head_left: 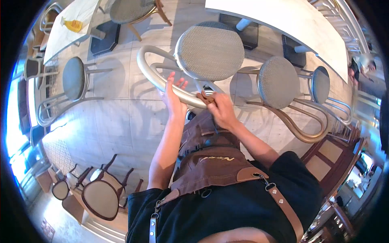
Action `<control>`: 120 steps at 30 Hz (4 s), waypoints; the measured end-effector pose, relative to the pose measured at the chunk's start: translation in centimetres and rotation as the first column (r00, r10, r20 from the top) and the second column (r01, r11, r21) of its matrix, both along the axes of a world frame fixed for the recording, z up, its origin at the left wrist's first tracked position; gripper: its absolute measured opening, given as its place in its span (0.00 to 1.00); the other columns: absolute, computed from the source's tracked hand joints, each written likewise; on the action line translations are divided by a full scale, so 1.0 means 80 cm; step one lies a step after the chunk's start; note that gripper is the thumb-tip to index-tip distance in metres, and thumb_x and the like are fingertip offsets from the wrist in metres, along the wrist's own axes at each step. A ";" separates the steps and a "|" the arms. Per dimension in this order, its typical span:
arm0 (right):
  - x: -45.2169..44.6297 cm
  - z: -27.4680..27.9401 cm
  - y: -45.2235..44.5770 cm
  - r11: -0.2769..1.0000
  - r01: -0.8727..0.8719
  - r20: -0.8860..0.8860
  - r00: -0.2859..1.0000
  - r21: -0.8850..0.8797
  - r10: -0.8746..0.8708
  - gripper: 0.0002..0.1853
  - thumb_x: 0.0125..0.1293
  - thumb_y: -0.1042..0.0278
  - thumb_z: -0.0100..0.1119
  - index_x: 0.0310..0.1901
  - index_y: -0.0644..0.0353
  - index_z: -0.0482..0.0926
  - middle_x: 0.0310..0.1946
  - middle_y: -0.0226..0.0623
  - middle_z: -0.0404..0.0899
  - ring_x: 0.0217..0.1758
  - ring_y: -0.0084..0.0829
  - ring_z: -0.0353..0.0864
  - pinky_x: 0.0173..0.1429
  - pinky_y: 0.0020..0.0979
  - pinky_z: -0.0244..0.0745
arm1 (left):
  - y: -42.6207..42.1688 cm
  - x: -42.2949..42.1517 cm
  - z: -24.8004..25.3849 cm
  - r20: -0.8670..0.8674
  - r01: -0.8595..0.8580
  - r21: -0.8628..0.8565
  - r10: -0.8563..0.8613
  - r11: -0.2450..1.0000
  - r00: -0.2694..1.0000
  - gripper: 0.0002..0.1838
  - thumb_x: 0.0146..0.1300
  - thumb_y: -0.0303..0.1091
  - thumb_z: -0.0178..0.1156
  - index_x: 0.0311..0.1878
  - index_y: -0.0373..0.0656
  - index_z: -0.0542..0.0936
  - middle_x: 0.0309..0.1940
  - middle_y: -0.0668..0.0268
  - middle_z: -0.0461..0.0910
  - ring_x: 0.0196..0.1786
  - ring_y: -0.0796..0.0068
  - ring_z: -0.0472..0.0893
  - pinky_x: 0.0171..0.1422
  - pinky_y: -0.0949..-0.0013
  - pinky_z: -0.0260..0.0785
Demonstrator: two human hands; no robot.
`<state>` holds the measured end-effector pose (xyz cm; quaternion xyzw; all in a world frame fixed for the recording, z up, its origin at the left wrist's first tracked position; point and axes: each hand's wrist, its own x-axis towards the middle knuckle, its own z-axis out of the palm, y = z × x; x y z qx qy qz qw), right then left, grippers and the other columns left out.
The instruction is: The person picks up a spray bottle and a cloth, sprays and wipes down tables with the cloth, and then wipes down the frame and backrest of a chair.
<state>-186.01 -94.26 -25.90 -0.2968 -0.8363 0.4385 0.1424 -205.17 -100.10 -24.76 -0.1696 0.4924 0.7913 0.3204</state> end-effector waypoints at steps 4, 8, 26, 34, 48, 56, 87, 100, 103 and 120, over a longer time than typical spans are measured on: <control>-0.013 0.006 -0.001 0.960 0.038 -0.101 0.995 0.278 -0.010 0.24 0.66 0.44 0.64 0.41 0.62 0.77 0.34 0.44 0.75 0.40 0.49 0.76 0.45 0.46 0.67 | -0.003 -0.009 -0.040 0.108 -0.029 0.038 0.025 0.999 0.994 0.27 0.60 0.26 0.62 0.62 0.41 0.66 0.42 0.62 0.73 0.31 0.73 0.73 0.40 0.64 0.75; -0.007 -0.009 0.036 0.986 -0.152 -0.034 0.988 0.066 0.154 0.27 0.64 0.41 0.69 0.40 0.63 0.78 0.29 0.41 0.79 0.34 0.44 0.80 0.40 0.42 0.73 | 0.004 -0.006 -0.023 0.076 -0.061 0.023 0.059 0.998 0.995 0.22 0.58 0.26 0.63 0.55 0.42 0.68 0.37 0.65 0.68 0.28 0.73 0.72 0.35 0.66 0.72; 0.012 -0.387 0.519 0.869 0.494 0.647 0.655 0.026 -0.391 0.48 0.51 0.36 0.76 0.71 0.51 0.73 0.56 0.47 0.85 0.58 0.49 0.85 0.62 0.46 0.79 | 0.027 0.020 0.022 -0.352 -0.287 -0.611 0.072 0.738 0.933 0.40 0.67 0.29 0.60 0.79 0.41 0.55 0.49 0.53 0.79 0.48 0.64 0.83 0.47 0.64 0.80; -0.053 -0.397 0.488 0.954 0.296 0.725 0.667 -0.046 -0.172 0.41 0.57 0.45 0.74 0.69 0.46 0.67 0.52 0.47 0.85 0.59 0.51 0.84 0.60 0.51 0.79 | 0.020 0.016 0.016 -0.525 -0.382 -0.614 0.004 0.691 0.851 0.41 0.63 0.26 0.65 0.78 0.39 0.59 0.56 0.56 0.76 0.54 0.67 0.79 0.60 0.66 0.71; 0.005 -0.083 0.150 0.684 -0.457 -0.397 0.881 -0.569 0.259 0.19 0.74 0.74 0.52 0.64 0.59 0.76 0.53 0.42 0.81 0.55 0.39 0.81 0.62 0.38 0.74 | 0.015 0.012 0.011 -0.570 -0.401 -0.627 -0.043 0.668 0.820 0.35 0.65 0.28 0.66 0.74 0.35 0.65 0.67 0.53 0.69 0.64 0.63 0.74 0.67 0.64 0.69; 0.042 -0.175 0.093 0.705 -0.334 -0.446 0.894 -0.626 0.028 0.17 0.80 0.66 0.43 0.59 0.64 0.76 0.58 0.45 0.78 0.67 0.43 0.75 0.72 0.44 0.67 | 0.015 0.018 0.015 -0.618 -0.375 -0.582 -0.092 0.721 0.781 0.38 0.65 0.26 0.66 0.76 0.36 0.60 0.70 0.54 0.66 0.67 0.62 0.71 0.69 0.62 0.67; -0.157 -0.219 0.163 0.056 -0.859 -0.189 0.174 -0.509 0.966 0.18 0.76 0.60 0.47 0.49 0.66 0.81 0.44 0.39 0.81 0.60 0.33 0.78 0.72 0.38 0.67 | -0.210 0.167 -0.147 0.047 -0.279 -0.398 0.323 0.874 0.945 0.33 0.82 0.59 0.35 0.71 0.44 0.72 0.65 0.59 0.77 0.67 0.63 0.75 0.69 0.59 0.66; -0.159 -0.213 0.161 0.343 -0.591 0.200 0.296 -0.730 0.934 0.15 0.72 0.74 0.48 0.54 0.67 0.81 0.51 0.42 0.83 0.50 0.32 0.85 0.54 0.33 0.81 | -0.229 0.186 -0.151 0.109 -0.288 -0.441 0.369 0.850 0.923 0.32 0.82 0.59 0.35 0.67 0.43 0.76 0.61 0.59 0.80 0.65 0.66 0.76 0.68 0.59 0.66; -0.137 -0.035 0.135 0.378 -0.534 0.112 0.464 -0.757 0.879 0.20 0.71 0.76 0.50 0.63 0.66 0.75 0.61 0.51 0.79 0.63 0.37 0.82 0.68 0.37 0.77 | -0.212 0.158 -0.135 0.054 -0.265 -0.342 0.301 0.902 0.952 0.31 0.82 0.57 0.36 0.64 0.42 0.78 0.56 0.61 0.83 0.61 0.69 0.79 0.67 0.62 0.67; -0.294 -0.160 0.056 0.874 -0.229 -0.196 0.968 -0.430 0.157 0.25 0.69 0.79 0.44 0.68 0.68 0.69 0.61 0.42 0.77 0.62 0.31 0.76 0.69 0.36 0.71 | -0.223 0.169 -0.134 0.044 -0.226 -0.249 0.244 0.942 0.969 0.32 0.83 0.56 0.33 0.62 0.40 0.78 0.53 0.61 0.84 0.55 0.70 0.82 0.64 0.65 0.69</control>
